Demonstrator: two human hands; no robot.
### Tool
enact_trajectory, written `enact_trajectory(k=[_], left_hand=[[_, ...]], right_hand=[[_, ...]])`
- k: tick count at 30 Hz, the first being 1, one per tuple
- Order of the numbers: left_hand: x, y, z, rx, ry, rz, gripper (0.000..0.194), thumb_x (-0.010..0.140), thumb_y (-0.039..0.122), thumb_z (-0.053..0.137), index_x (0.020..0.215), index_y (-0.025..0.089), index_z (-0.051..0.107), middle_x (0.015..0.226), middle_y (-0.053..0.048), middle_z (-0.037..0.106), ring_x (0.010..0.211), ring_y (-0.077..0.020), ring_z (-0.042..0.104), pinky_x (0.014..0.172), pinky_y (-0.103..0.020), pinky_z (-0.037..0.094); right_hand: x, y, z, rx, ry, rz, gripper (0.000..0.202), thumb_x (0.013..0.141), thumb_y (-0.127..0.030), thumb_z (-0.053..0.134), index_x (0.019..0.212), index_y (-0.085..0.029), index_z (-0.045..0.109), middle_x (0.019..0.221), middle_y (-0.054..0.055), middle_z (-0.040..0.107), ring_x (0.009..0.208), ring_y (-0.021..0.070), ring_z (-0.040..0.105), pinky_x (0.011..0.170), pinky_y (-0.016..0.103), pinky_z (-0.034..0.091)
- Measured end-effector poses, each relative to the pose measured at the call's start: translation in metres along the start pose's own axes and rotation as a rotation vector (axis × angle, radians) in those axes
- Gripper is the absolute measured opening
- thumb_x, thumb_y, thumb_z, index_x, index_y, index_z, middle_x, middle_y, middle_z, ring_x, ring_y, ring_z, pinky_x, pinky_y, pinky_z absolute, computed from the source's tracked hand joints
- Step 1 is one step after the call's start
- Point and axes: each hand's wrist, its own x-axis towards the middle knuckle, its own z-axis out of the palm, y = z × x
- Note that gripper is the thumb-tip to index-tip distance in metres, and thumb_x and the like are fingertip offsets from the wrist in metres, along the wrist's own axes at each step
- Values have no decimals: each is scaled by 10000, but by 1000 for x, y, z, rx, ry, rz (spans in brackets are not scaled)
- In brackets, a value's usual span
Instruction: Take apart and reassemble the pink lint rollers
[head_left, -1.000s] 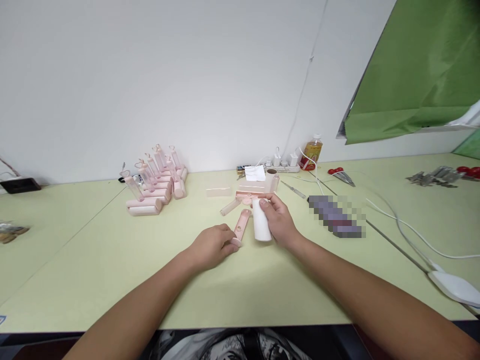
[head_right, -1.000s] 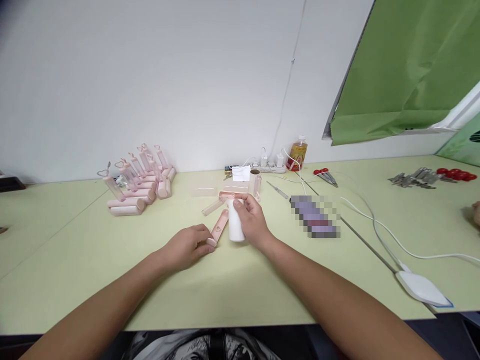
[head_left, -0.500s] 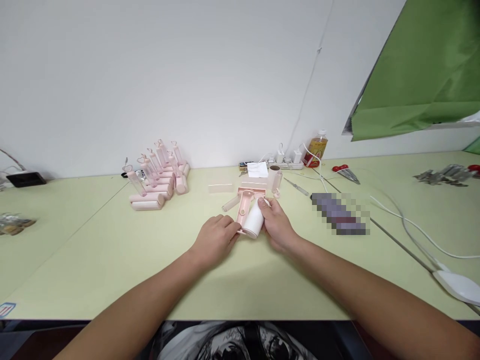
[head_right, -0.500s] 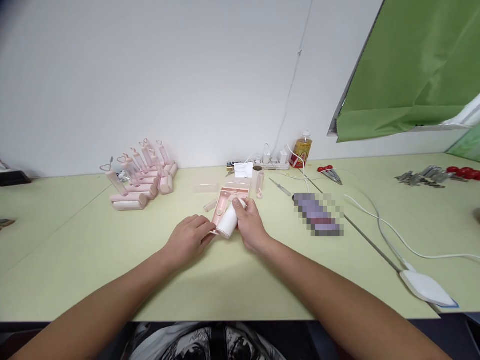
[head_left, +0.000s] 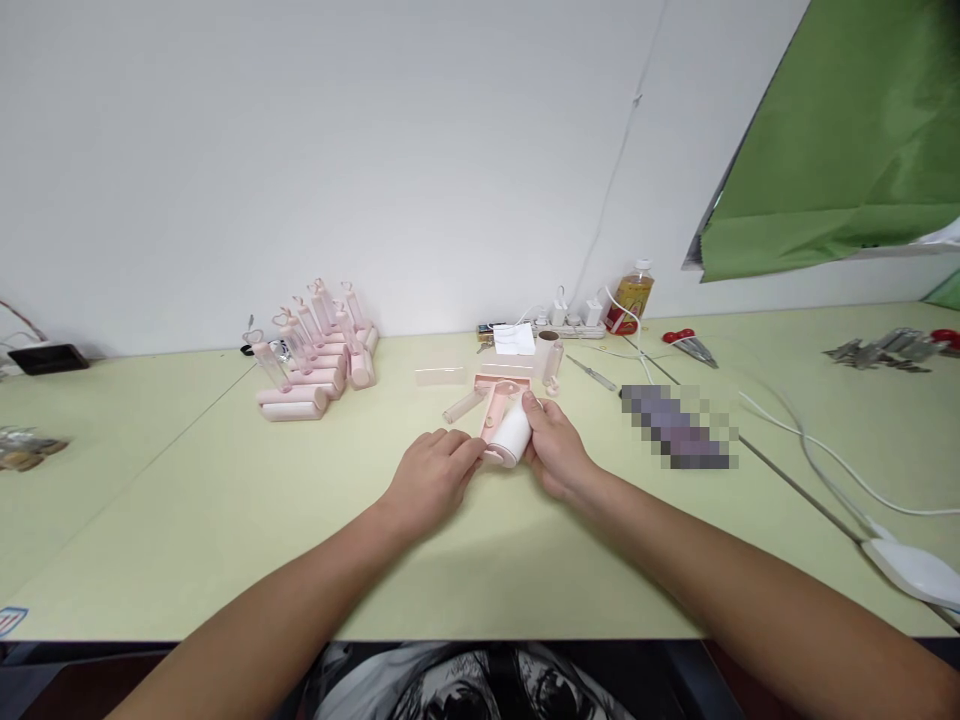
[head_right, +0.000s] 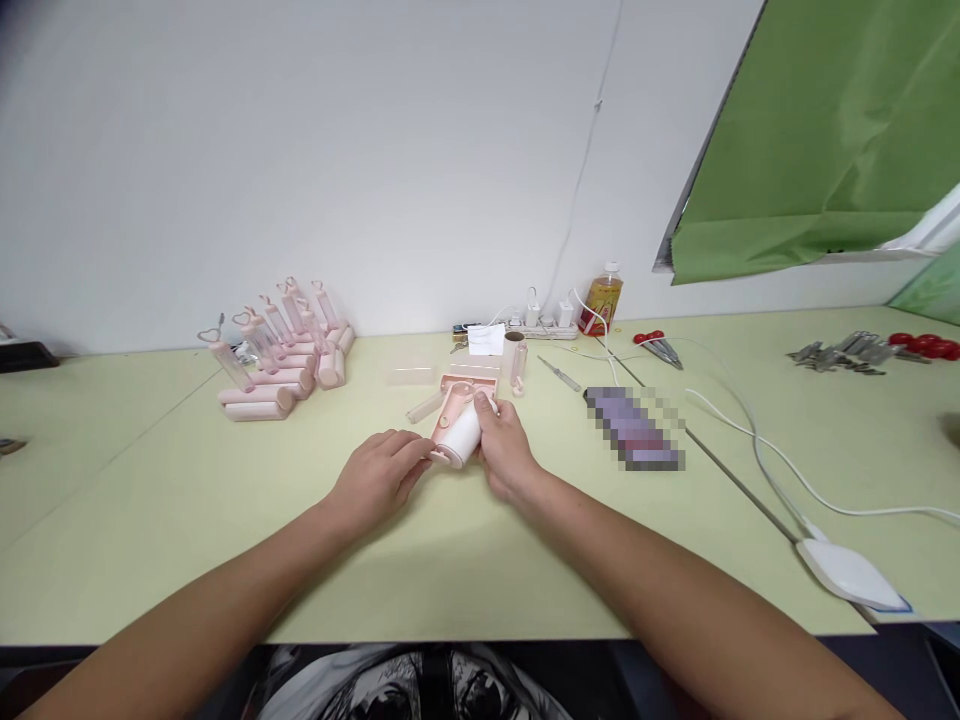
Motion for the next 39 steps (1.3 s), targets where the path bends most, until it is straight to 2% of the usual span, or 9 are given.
enact_trajectory(k=[5, 11, 17, 21, 23, 26, 29, 34, 39], left_hand=[[-1, 1, 0, 56, -45, 20, 260, 930, 164, 440, 1127, 249, 587, 894, -29, 670, 791, -180, 606, 679, -316, 409], [-1, 2, 1, 95, -95, 44, 215, 919, 158, 457, 1009, 233, 638, 796, -31, 656, 733, -177, 596, 634, -309, 375], [-2, 4, 3, 23, -88, 19, 260, 963, 292, 406, 864, 195, 627, 753, -43, 627, 701, -170, 585, 643, -299, 401], [-3, 5, 1, -168, -21, -59, 236, 913, 391, 500, 1030, 208, 590, 955, -65, 603, 822, -187, 599, 699, -316, 472], [-3, 5, 0, -268, 46, -139, 492, 807, 478, 628, 1206, 220, 501, 1203, -116, 505, 1019, -240, 571, 781, -361, 505], [-3, 4, 1, -350, 65, -239, 934, 644, 565, 744, 1408, 271, 296, 1461, -160, 232, 1297, -349, 375, 935, -477, 466], [-3, 1, 1, -399, 5, -292, 1055, 648, 579, 735, 1480, 291, 154, 1536, -158, 95, 1376, -390, 246, 1004, -536, 400], [-1, -8, -1, -612, -87, -245, 906, 757, 530, 666, 1481, 256, 195, 1389, -148, 422, 1246, -323, 441, 982, -460, 426], [1, -17, -3, -770, -54, -251, 527, 925, 449, 443, 1408, 254, 363, 1231, -96, 540, 960, -202, 561, 830, -342, 480]], right_hand=[[3, 1, -1, -34, 20, -31, 382, 757, -594, 613, 882, -257, 484, 821, 23, 590, 773, 215, 597, 590, 334, 531], [-3, 1, 2, -105, -15, -60, 426, 723, -544, 664, 955, -244, 471, 873, 10, 554, 766, 182, 559, 564, 281, 495], [-10, 4, 3, -209, -169, -83, 491, 717, -406, 699, 1102, -265, 428, 927, 0, 532, 824, 179, 538, 627, 286, 508], [-17, 0, 3, -203, -283, -59, 679, 686, -307, 716, 1257, -298, 350, 933, 0, 536, 800, 181, 547, 625, 294, 510], [-20, -3, 4, -213, -347, -38, 763, 679, -257, 696, 1327, -319, 298, 958, 4, 543, 804, 185, 557, 612, 289, 503], [-24, -7, 4, -260, -419, -15, 823, 666, -196, 651, 1379, -329, 260, 1038, 23, 544, 842, 192, 574, 619, 282, 496], [-26, -7, 3, -352, -508, -2, 849, 660, -168, 630, 1401, -330, 249, 1103, 40, 535, 840, 189, 579, 625, 282, 489], [-23, -8, -2, -515, -630, -40, 855, 682, -164, 618, 1432, -313, 235, 1210, 71, 522, 901, 211, 576, 689, 312, 482], [-20, -19, -10, -694, -757, -218, 825, 661, -102, 572, 1419, -291, 308, 1230, 60, 543, 956, 227, 562, 767, 330, 462]])
